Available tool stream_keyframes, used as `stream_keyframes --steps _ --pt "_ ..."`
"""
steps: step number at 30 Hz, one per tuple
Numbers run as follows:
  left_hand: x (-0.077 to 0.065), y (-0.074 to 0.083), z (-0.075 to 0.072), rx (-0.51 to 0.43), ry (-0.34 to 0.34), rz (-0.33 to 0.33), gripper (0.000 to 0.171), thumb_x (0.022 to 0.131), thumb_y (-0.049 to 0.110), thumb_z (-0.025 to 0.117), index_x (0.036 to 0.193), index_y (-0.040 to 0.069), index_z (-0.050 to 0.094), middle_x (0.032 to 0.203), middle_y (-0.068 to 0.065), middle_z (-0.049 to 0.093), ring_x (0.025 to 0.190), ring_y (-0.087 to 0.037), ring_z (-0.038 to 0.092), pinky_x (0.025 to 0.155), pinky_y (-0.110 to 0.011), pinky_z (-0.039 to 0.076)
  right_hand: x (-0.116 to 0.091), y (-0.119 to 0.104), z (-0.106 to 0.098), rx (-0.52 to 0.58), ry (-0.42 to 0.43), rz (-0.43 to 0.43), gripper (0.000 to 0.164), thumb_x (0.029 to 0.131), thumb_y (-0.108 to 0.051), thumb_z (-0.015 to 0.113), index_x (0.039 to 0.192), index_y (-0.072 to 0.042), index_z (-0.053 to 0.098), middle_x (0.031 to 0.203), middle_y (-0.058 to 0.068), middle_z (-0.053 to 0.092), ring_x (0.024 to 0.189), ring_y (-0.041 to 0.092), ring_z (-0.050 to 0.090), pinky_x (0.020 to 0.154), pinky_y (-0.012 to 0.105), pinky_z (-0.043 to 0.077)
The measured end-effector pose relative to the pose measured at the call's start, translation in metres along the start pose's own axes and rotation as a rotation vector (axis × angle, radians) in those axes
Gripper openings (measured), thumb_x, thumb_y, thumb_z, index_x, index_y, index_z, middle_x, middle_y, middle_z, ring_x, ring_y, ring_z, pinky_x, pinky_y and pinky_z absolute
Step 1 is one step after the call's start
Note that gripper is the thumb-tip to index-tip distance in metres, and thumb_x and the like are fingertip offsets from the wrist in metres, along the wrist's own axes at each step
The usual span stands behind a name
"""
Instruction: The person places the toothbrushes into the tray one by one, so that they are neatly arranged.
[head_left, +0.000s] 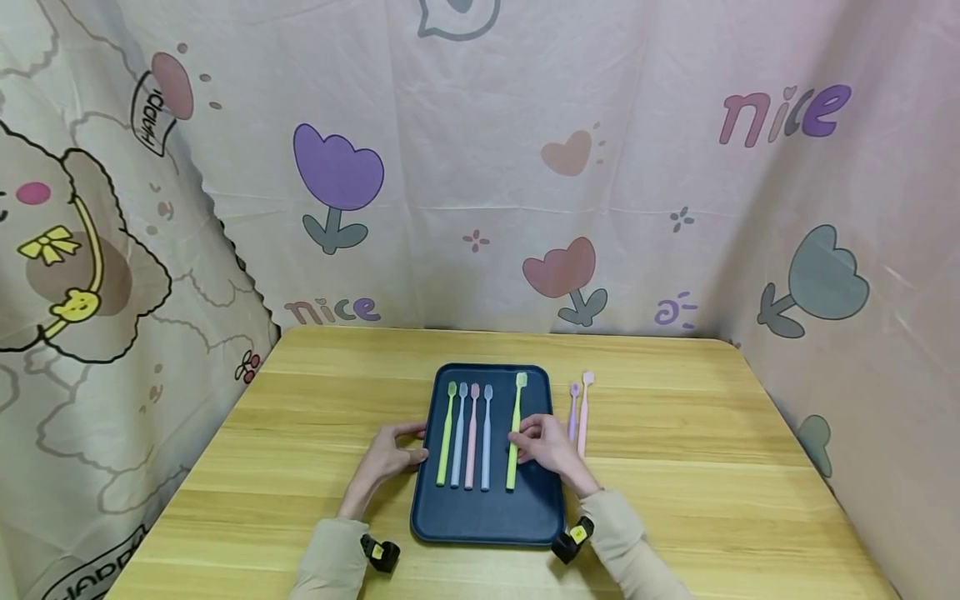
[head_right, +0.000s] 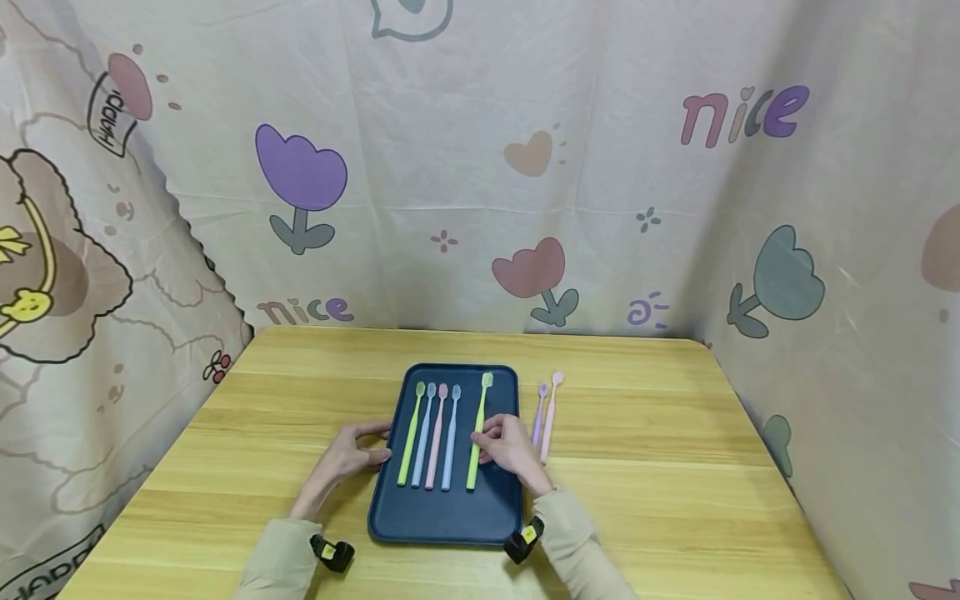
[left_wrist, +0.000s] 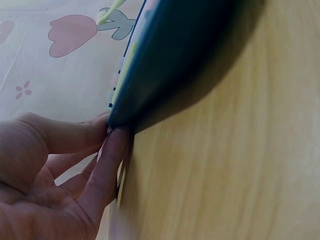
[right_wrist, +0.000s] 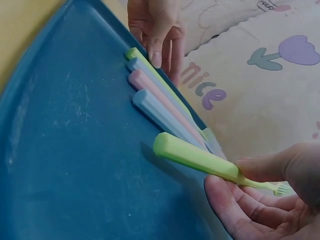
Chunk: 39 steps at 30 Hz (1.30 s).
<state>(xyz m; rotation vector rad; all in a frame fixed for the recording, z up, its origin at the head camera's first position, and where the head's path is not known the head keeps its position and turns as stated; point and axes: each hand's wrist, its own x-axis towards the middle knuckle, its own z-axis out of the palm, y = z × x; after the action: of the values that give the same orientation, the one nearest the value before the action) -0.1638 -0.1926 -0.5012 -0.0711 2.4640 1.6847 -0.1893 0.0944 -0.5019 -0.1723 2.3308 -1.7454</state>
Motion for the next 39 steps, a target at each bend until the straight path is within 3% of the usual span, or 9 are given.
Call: stream_keyframes --steps 15,39 --pt "0.000 0.002 0.002 0.012 0.013 0.001 0.049 0.083 -0.010 0.070 0.131 -0.009 0.062 0.117 -0.025 0.068 0.075 -0.021 0.070 0.065 -0.036 0.062 0.008 0.005 0.008 -0.023 -0.011 0.003 0.018 0.093 -0.007 0.069 0.101 0.008 0.062 0.080 0.014 0.071 0.058 0.013 0.066 0.058 0.033 0.061" --pt "0.002 -0.001 0.003 0.005 0.018 0.000 0.049 0.082 -0.012 0.070 0.130 -0.009 0.062 0.116 -0.025 0.068 0.074 -0.020 0.069 0.064 -0.035 0.062 0.011 0.009 0.011 -0.084 -0.001 -0.006 0.018 0.091 -0.010 0.071 0.097 0.005 0.064 0.072 0.011 0.070 0.049 0.012 0.064 0.051 0.032 0.059"
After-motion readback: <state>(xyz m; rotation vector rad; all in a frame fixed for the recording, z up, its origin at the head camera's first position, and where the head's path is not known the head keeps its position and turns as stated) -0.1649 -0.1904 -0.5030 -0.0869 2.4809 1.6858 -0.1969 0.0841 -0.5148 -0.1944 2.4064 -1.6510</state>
